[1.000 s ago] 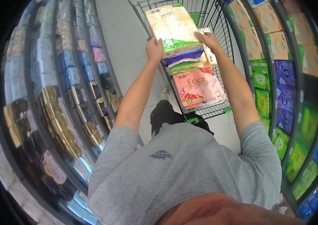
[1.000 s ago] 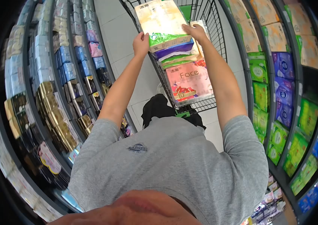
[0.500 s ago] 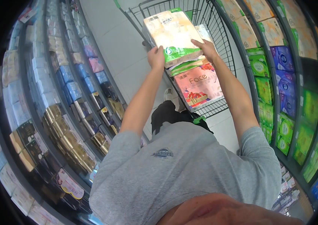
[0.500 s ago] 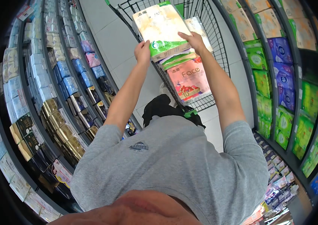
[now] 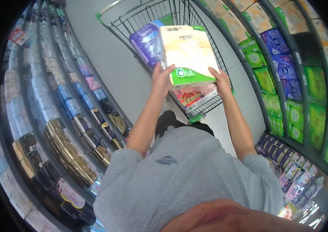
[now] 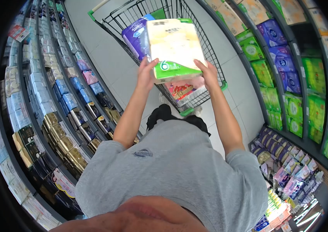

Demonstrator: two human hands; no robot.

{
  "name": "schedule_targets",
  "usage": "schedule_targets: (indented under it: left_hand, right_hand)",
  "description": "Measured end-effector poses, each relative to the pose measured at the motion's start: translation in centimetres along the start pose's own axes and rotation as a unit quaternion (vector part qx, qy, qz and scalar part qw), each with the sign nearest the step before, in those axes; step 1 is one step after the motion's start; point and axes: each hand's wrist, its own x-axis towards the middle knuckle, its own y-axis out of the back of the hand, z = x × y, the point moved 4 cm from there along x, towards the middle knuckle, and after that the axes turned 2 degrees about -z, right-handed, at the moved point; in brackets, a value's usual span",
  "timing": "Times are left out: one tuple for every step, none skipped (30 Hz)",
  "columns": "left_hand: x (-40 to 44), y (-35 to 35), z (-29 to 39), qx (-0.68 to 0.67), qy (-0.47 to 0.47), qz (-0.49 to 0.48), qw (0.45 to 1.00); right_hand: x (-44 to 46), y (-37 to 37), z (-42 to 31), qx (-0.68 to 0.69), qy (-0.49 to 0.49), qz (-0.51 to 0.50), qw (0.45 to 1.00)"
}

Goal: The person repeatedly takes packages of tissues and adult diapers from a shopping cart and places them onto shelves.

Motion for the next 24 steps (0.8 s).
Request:
schedule_targets:
  left_hand:
    - [0.2,-1.8,-0.4,-0.010,0.037,-0.090,0.995]
    - [0.1,-3.2,-1.2,-0.028,0.044,-0.098,0.994]
    - [-1.2,-4.8,-2.0,-0.028,0.049,-0.093,0.994]
    - [-2.5,-7.0,-2.3,0.022,0.057,-0.080,0.995]
    - [-3.5,-9.0,-2.9,0.075,0.064,-0.071,0.993]
    - [-4.9,-10.7,-4.4,0.098,0.104,-0.060,0.988]
    - [-5.5,-11.9,-5.9,0.102,0.100,-0.072,0.987]
    - [-6.2,-13.2,-8.5,0.106,0.149,-0.161,0.970]
    - [-7.2,-14.4,-11.3,0.110,0.200,-0.249,0.941]
    - [-8.2,-15.0,-14.1,0.137,0.217,-0.255,0.932]
    - [-10.1,-16.5,-15.9,0.131,0.216,-0.259,0.932]
    - [-12.5,-18.4,-18.2,0.126,0.221,-0.275,0.927]
    - [-13.7,-18.9,-21.5,0.154,0.239,-0.285,0.915]
    - [-14.8,-18.6,-25.4,0.161,0.272,-0.267,0.911]
    - [-16.5,-19.0,-28.2,0.153,0.351,-0.257,0.888]
    - [-18.1,-19.8,-30.4,0.176,0.361,-0.252,0.881]
    - [-19.2,-20.2,-32.0,0.198,0.368,-0.240,0.876]
    - [-20.3,-21.2,-33.7,0.220,0.376,-0.249,0.865]
    - [-21.6,-22.5,-35.2,0.239,0.384,-0.251,0.856]
    - [-22.8,-23.9,-36.6,0.229,0.394,-0.254,0.853]
    - [-23.5,-26.0,-37.5,0.235,0.393,-0.266,0.848]
    - [-24.6,-27.6,-38.2,0.239,0.413,-0.282,0.832]
    - [-25.7,-29.0,-38.7,0.242,0.433,-0.296,0.816]
    - [-25.3,-29.8,-38.2,0.238,0.441,-0.321,0.804]
  right_hand:
    - [-0.7,1.7,-0.3,0.026,0.039,0.022,0.999]
    - [-1.7,3.6,-0.1,0.050,0.069,0.046,0.995]
    - [-3.3,5.4,0.4,0.049,0.062,0.048,0.996]
    - [-4.8,7.2,0.0,0.040,0.093,0.069,0.993]
    - [-6.3,9.0,-0.5,0.033,0.128,0.090,0.987]
    - [-8.3,10.7,-0.9,0.020,0.146,0.113,0.983]
    - [-9.8,13.0,-0.9,0.026,0.157,0.118,0.980]
    - [-11.4,15.8,-0.7,0.004,0.155,0.140,0.978]
    - [-13.3,18.5,-0.2,-0.017,0.151,0.164,0.975]
    - [-15.2,21.2,0.5,-0.036,0.141,0.174,0.974]
    - [-16.8,24.1,1.3,-0.052,0.138,0.191,0.970]
    - [-18.2,27.4,2.9,-0.064,0.134,0.210,0.966]
    - [-20.1,30.6,4.4,-0.074,0.128,0.237,0.960]
    - [-22.6,32.9,4.8,-0.079,0.111,0.249,0.959]
    - [-25.0,35.1,5.3,-0.084,0.092,0.257,0.958]
    - [-26.9,37.6,6.5,-0.090,0.066,0.256,0.960]
    - [-28.4,39.6,8.0,-0.096,0.038,0.248,0.963]
    - [-30.2,42.0,9.2,-0.081,0.052,0.268,0.959]
    - [-31.8,43.9,10.7,-0.037,0.013,0.239,0.970]
    - [-32.9,45.5,12.3,0.004,-0.025,0.206,0.978]
    - [-34.0,46.9,12.8,0.010,-0.016,0.216,0.976]
    - [-35.2,48.0,13.8,0.148,-0.036,0.208,0.966]
    - [-36.3,48.9,14.7,0.283,-0.055,0.193,0.938]
    - [-35.8,47.9,15.2,0.289,-0.059,0.197,0.935]
